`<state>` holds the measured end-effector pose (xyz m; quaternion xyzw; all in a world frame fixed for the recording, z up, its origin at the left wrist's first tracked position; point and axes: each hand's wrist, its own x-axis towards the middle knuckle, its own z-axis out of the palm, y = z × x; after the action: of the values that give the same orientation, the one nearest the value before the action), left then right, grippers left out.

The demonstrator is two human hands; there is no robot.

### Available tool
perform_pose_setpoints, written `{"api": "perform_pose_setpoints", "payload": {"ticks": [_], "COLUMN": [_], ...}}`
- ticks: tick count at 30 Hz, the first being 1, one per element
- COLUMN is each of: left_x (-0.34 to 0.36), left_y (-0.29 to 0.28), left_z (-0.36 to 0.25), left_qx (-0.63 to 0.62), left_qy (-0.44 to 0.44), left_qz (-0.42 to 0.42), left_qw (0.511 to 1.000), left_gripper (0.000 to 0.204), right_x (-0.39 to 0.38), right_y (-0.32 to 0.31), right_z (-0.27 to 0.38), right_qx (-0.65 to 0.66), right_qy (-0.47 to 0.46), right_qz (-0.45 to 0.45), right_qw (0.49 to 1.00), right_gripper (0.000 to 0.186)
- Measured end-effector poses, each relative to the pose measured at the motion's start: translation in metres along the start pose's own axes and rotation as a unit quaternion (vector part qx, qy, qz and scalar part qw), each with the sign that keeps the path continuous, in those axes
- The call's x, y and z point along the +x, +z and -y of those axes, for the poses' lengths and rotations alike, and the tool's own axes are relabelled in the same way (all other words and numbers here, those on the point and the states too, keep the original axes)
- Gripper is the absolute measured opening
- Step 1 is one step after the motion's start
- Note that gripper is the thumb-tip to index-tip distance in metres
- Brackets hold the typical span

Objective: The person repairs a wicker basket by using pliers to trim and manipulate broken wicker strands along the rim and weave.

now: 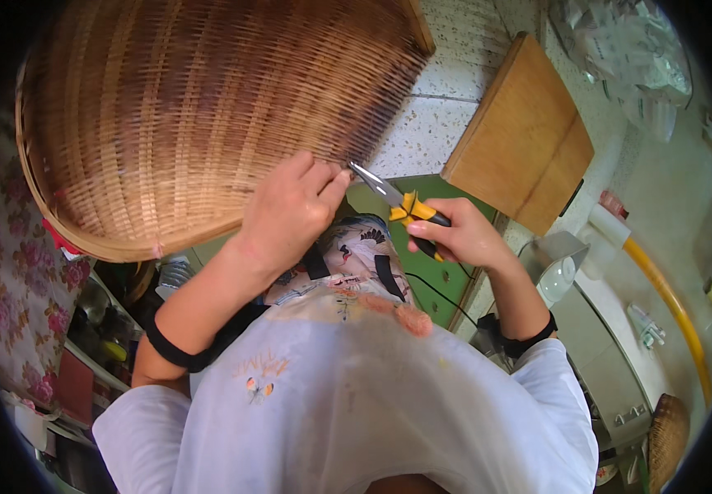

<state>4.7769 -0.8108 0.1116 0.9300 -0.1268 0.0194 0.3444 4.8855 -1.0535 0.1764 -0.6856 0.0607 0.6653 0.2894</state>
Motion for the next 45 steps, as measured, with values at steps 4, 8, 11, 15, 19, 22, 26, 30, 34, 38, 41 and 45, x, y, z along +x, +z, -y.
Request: {"api": "perform_pose_setpoints", "payload": {"ticks": [4,8,11,15,19,22,26,30,34,38,41,45], "left_x": [-0.011,-0.014,-0.013,-0.01,-0.009,-0.01,0.001,0.024,0.041,0.047,0.046,0.04], "left_y": [0.005,0.009,0.005,-0.004,-0.014,-0.022,-0.052,-0.108,-0.142,-0.155,-0.158,-0.158], "left_z": [-0.003,-0.004,-0.009,-0.01,-0.012,-0.01,-0.009,-0.006,-0.015,-0.031,-0.032,-0.025], "left_qx": [0.008,-0.001,-0.006,-0.019,-0.023,-0.034,-0.09,-0.136,-0.149,-0.136,-0.166,-0.239], "left_qy": [-0.018,-0.018,-0.025,-0.029,-0.031,-0.046,-0.041,-0.081,-0.139,-0.202,-0.173,-0.176], "left_qz": [-0.021,-0.056,-0.064,-0.088,-0.094,-0.086,-0.098,-0.062,-0.056,-0.08,-0.105,-0.09], "left_qw": [1.0,0.998,0.998,0.996,0.995,0.995,0.99,0.985,0.977,0.967,0.965,0.951], "left_gripper": [0.036,0.034,0.032,0.031,0.031,0.032,0.033,0.032,0.045,0.042,0.037,0.035], "right_x": [-0.012,-0.028,-0.022,-0.018,-0.03,-0.03,-0.029,-0.032,-0.05,-0.056,-0.051,-0.045], "right_y": [-0.017,-0.003,0.009,0.013,0.015,0.012,0.026,0.035,0.033,0.031,0.033,0.042], "right_z": [-0.002,-0.017,-0.023,-0.012,0.014,0.016,0.012,0.014,0.027,0.026,0.023,0.033], "right_qx": [0.019,0.042,-0.159,-0.407,-0.465,-0.436,-0.111,-0.009,0.108,0.165,0.176,0.198], "right_qy": [0.042,-0.034,-0.138,-0.274,-0.213,-0.281,-0.211,-0.281,-0.334,-0.376,-0.386,-0.424], "right_qz": [0.022,-0.086,-0.207,-0.318,-0.315,-0.33,-0.301,-0.337,-0.341,-0.335,-0.339,-0.322], "right_qw": [0.999,0.995,0.955,0.811,0.799,0.789,0.923,0.898,0.872,0.848,0.839,0.823], "right_gripper": [0.019,0.026,0.033,0.045,0.044,0.039,0.035,0.028,0.028,0.031,0.03,0.031]}}
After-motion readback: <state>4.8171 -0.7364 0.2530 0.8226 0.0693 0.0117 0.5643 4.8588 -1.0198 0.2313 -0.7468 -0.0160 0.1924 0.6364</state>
